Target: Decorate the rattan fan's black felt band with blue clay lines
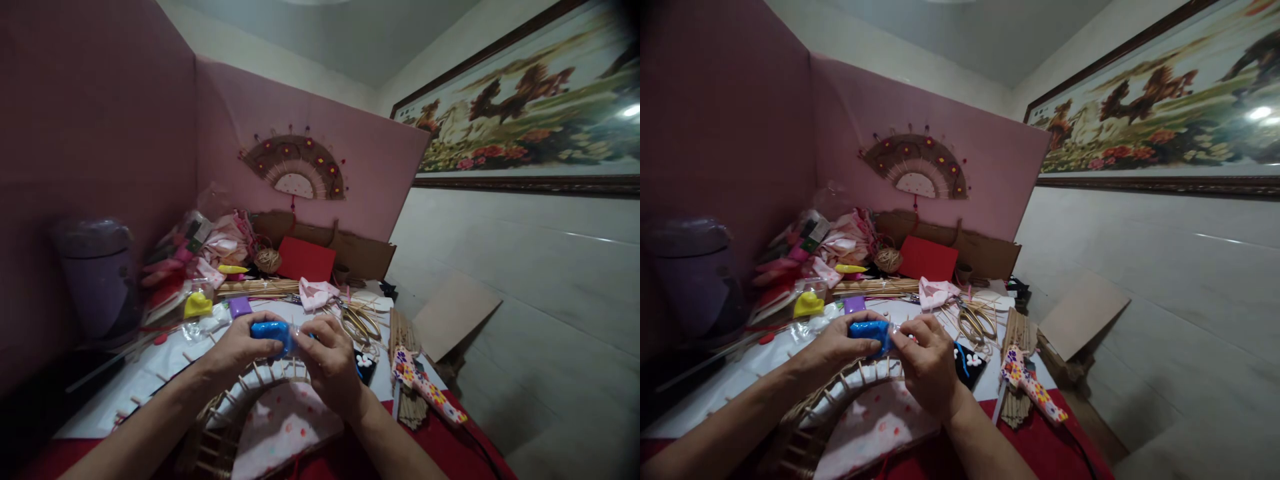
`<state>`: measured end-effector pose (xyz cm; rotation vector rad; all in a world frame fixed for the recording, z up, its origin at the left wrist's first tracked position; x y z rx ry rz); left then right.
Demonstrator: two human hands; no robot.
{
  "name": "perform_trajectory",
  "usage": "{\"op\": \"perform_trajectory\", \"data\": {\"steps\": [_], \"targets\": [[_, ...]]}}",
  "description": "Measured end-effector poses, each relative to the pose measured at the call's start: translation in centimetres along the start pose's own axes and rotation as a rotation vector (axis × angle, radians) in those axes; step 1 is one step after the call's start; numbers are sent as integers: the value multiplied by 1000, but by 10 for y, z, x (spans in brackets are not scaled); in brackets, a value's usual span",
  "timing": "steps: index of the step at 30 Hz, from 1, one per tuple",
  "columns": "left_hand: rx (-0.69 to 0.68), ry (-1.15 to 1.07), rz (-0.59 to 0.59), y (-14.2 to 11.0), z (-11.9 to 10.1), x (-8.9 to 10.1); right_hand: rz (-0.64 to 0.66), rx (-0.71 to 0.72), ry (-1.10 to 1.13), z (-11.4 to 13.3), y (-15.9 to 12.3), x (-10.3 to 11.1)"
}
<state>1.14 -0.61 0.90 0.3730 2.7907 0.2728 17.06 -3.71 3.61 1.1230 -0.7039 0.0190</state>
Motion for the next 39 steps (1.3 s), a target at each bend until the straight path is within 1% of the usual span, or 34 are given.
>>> {"op": "perform_trajectory", "data": {"steps": [2,4,7,9,13,16,18,20,23,24,26,29,32,35,39], "targets": [[-6,18,-5,1,1,0,12,25,-53,4,1,0],[-8,40,-25,2,3,1,50,15,-94,5,2,-2],[-9,64,-61,4,8,4,114,-28,-107,3,1,-7],[-17,62,-59,4,11,4,125,-65,-79,1,1,-10],[-50,28,31,-1,13,-2,127,-140,3,-2,1,-12],[-72,3,105,-4,11,-9,139,-145,41,-2,2,-10],[-70,-24,117,-5,10,-13,122,-149,81,-2,3,-6],[-60,-59,102,-4,7,-16,77,-209,161,-4,5,-2],[-57,-94,62,-3,2,-16,3,-370,318,-11,6,2],[-59,-96,45,-3,1,-16,-1,-413,356,-12,6,3],[-57,-90,16,-2,0,-13,27,-445,393,-13,7,2],[-53,-77,-2,-1,2,-8,102,-377,366,-12,6,-2],[-66,-51,-5,0,5,-5,148,-298,273,-12,5,-7],[-74,2,14,-2,7,-6,153,-289,219,-13,4,-11],[-68,61,46,-4,4,-8,177,-266,217,-11,5,-10]]}}
Point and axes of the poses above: each hand's wrist, its own y-axis towards the middle knuckle, its own x-axis out of the back of the hand, z = x × y, the point moved 4 cm from there along y, towards the middle knuckle, and after that the axes turned 10 degrees about -x, right-handed, at the moved point
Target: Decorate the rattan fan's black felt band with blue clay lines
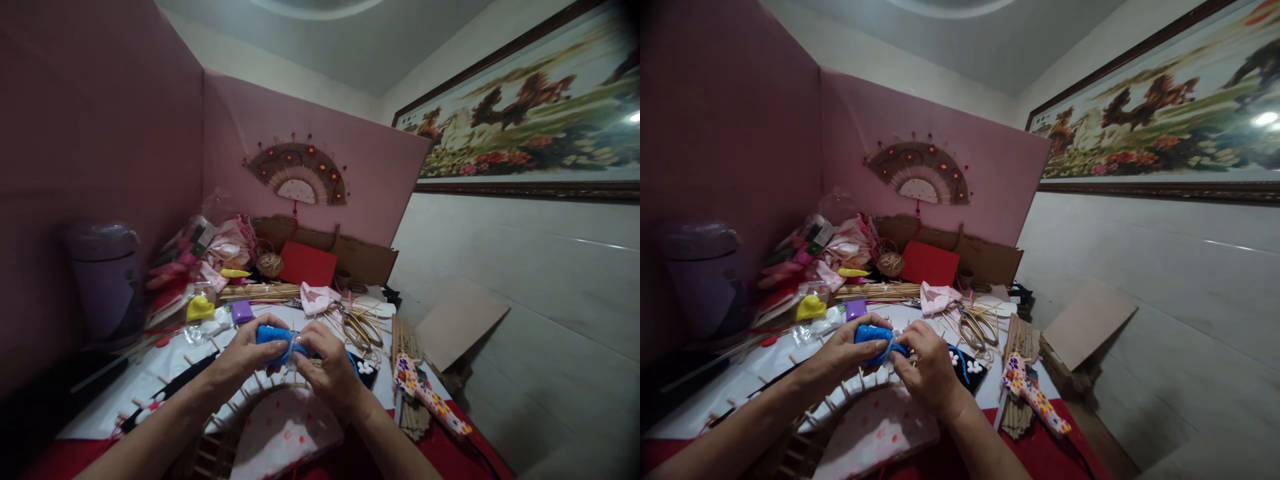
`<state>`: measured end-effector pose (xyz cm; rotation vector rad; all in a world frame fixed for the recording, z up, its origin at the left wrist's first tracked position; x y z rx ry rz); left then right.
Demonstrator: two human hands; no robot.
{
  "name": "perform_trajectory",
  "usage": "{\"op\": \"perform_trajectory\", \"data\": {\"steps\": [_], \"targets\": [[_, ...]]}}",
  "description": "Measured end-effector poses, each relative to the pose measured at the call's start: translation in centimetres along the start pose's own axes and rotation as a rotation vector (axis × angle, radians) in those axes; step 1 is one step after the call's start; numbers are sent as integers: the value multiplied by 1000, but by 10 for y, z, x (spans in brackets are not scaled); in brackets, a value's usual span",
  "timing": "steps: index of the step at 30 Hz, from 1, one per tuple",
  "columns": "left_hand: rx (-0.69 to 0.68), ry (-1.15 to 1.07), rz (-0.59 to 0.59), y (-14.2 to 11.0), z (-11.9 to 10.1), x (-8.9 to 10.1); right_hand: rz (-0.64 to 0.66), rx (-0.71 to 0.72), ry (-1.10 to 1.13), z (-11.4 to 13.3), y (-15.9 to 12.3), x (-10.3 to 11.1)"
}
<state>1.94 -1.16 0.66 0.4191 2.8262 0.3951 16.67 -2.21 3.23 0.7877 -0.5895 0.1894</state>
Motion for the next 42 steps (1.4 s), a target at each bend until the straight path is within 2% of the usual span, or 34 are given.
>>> {"op": "perform_trajectory", "data": {"steps": [3,7,10,13,18,21,25,31,42], "targets": [[15,-11,2,1,-3,-1,28,-32,33,1,1,4],[29,-19,-60,4,-3,2,-7,-244,263,-8,2,11],[33,-44,-106,5,-2,6,-27,-302,313,-13,2,12],[33,-78,-104,5,-3,6,-44,-273,307,-12,1,12],[38,-115,-114,3,-5,5,-68,-86,143,-1,1,11],[31,-115,-88,2,-3,4,-56,-24,65,2,0,7],[25,-112,-54,3,1,5,-38,1,1,2,-3,3],[21,-99,-95,3,0,7,-165,-54,119,2,-3,11],[5,-103,-122,2,3,6,-5,60,-38,3,-4,-7]]}}
Point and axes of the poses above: each hand's wrist, its own y-axis towards the middle knuckle, its own x-axis out of the back of the hand, z = x × y, the point moved 4 cm from there along y, towards the middle knuckle, and after that the axes turned 10 degrees about -x, right-handed, at the moved point
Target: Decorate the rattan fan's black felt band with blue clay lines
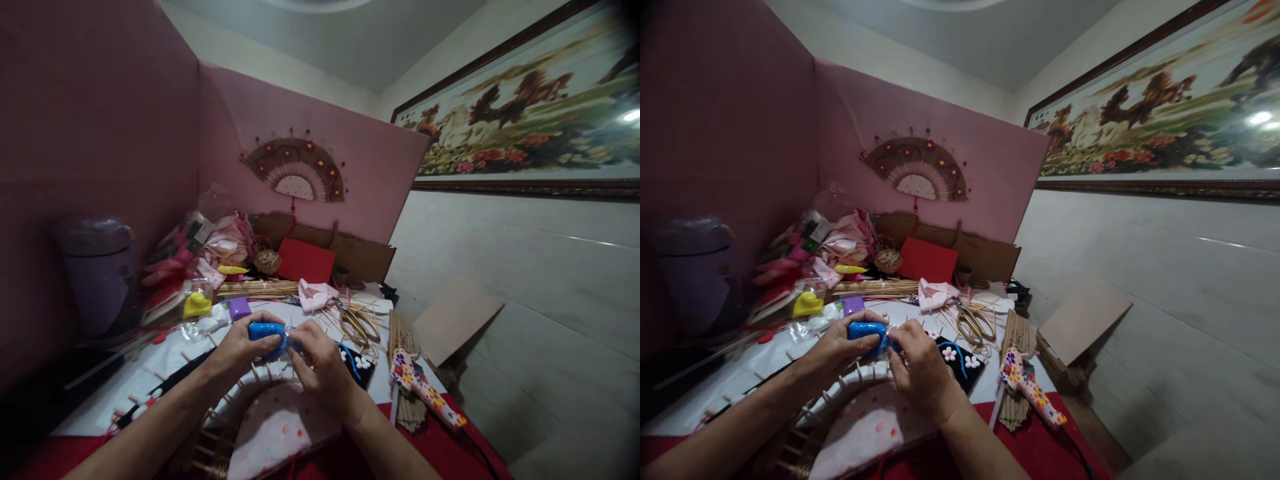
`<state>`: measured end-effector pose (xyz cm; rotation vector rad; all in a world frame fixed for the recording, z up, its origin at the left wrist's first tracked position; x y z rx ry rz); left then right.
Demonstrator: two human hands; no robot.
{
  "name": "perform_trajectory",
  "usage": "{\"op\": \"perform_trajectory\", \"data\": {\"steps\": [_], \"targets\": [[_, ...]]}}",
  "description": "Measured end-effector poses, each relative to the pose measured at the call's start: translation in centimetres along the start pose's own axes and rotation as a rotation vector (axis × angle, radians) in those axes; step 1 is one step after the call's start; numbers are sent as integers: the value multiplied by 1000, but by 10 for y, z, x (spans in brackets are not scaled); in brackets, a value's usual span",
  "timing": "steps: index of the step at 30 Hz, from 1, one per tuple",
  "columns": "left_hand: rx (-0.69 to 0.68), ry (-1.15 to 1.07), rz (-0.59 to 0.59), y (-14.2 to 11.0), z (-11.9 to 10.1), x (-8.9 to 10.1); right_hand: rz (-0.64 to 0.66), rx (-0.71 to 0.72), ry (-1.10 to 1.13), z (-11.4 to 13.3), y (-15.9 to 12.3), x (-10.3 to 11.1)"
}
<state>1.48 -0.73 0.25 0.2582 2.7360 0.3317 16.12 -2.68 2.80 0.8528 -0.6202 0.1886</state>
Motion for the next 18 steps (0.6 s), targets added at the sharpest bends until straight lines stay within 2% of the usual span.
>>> {"op": "perform_trajectory", "data": {"steps": [4,12,18], "targets": [[15,30,23,-1,1,0,13,-57,81,-3,2,1],[89,1,146,-3,-1,-5,68,-125,210,-7,4,5],[50,-31,141,-5,-11,-8,-71,-86,274,-3,2,9]]}}
Point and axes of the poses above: each hand's wrist, its own y-axis towards the middle knuckle, its own x-axis out of the back of the hand, z = x × y, the point moved 4 cm from there along y, towards the middle knuckle, and after that the axes turned 10 degrees about -x, right-handed, at the moved point
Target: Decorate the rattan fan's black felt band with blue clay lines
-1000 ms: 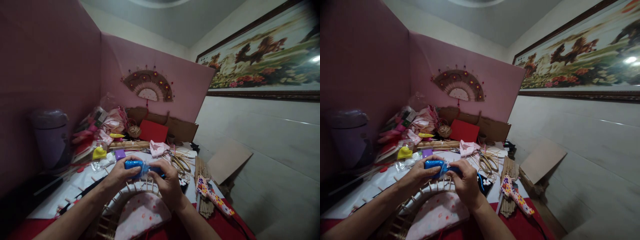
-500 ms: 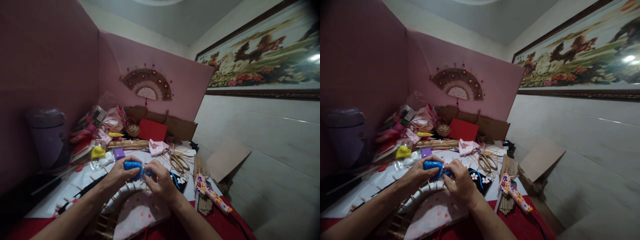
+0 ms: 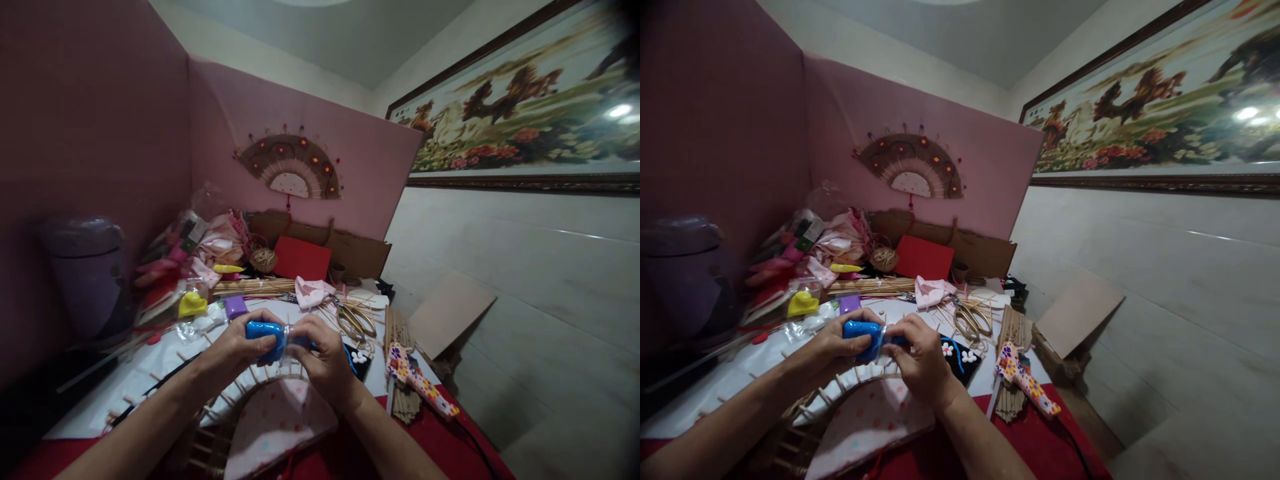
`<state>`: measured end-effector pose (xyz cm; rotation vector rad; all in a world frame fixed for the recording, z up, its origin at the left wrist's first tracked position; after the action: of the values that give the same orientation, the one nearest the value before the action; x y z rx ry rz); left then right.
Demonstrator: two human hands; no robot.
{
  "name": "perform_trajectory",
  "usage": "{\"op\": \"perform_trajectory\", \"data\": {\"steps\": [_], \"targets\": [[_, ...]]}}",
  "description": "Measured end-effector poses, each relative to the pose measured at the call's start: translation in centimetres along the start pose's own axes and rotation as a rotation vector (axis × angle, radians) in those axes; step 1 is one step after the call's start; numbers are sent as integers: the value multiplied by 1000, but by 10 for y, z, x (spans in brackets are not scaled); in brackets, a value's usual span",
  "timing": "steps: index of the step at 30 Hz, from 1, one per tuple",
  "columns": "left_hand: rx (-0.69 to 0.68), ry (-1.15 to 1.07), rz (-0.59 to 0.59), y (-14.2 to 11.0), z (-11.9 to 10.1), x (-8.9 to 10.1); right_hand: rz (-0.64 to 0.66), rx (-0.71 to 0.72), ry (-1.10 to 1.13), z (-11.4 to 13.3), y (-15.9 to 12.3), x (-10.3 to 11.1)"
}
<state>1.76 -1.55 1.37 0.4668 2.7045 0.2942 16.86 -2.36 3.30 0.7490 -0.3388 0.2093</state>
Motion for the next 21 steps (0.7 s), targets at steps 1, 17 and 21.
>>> {"op": "perform_trajectory", "data": {"steps": [1,17,21], "targets": [[-12,13,-4,0,0,1,-2,6,-11,0,-1,-2],[-13,30,-104,5,11,7,109,-300,85,-12,3,-2],[28,-35,-144,3,9,8,22,-316,404,-11,6,8]]}}
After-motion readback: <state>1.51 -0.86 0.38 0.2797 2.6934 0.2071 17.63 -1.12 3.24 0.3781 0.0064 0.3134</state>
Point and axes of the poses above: each hand's wrist, its own y-axis towards the middle knuckle, its own x-axis out of the back of the hand, z = x × y, the point moved 4 cm from there along y, towards the middle knuckle, and after that the axes turned 10 degrees about -x, right-handed, at the moved point
